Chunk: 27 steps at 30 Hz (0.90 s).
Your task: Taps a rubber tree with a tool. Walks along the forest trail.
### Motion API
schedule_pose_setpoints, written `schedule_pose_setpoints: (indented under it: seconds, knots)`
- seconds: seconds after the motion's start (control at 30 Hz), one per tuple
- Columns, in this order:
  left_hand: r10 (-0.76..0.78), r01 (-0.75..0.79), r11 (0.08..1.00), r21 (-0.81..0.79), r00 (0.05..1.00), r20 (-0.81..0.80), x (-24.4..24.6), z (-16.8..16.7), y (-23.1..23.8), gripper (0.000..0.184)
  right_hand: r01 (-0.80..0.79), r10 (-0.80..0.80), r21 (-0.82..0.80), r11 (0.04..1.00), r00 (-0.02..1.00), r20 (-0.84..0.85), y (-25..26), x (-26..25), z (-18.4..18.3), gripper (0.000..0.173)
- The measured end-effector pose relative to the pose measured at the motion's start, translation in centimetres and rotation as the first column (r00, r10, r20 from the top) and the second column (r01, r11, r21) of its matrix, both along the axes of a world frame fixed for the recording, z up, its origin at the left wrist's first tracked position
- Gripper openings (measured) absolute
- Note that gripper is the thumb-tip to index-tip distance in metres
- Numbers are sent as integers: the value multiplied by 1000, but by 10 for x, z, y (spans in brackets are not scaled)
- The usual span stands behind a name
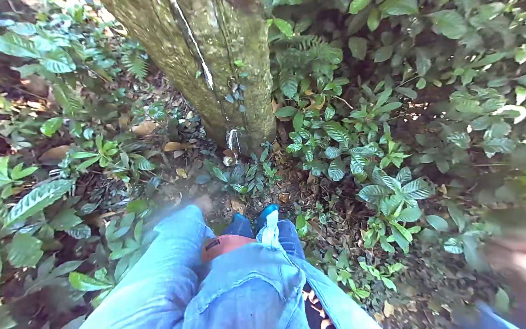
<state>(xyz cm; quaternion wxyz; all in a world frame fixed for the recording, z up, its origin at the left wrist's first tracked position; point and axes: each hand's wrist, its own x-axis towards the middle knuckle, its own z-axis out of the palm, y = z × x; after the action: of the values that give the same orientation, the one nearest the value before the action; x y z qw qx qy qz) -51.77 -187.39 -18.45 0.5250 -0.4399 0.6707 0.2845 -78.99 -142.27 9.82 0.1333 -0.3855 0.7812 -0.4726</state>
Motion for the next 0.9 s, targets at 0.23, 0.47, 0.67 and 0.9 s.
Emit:
schedule_pose_setpoints:
  seconds: [0.23, 0.47, 0.67, 0.9]
  knots:
    - [568, -561, 823, 89, 814, -120, 24, -62, 38, 51, -3, -213, 448, 894, 877, 431, -136, 4, -229, 24]
    - [769, -744, 636, 203, 634, -86, 111, -115, 65, 46, -229, -181, 554, 800, 789, 588, -296, 50, -358, 23]
    - [782, -748, 616, 247, 620, -72, 182, -167, 83, 51, -104, -344, 610, 786, 746, 570, -423, 73, -499, 28]
    - [898, -861, 440, 254, 428, -104, 227, -185, 96, 53, -101, -358, 770, 630, 842, 403, -501, 75, -644, 38]
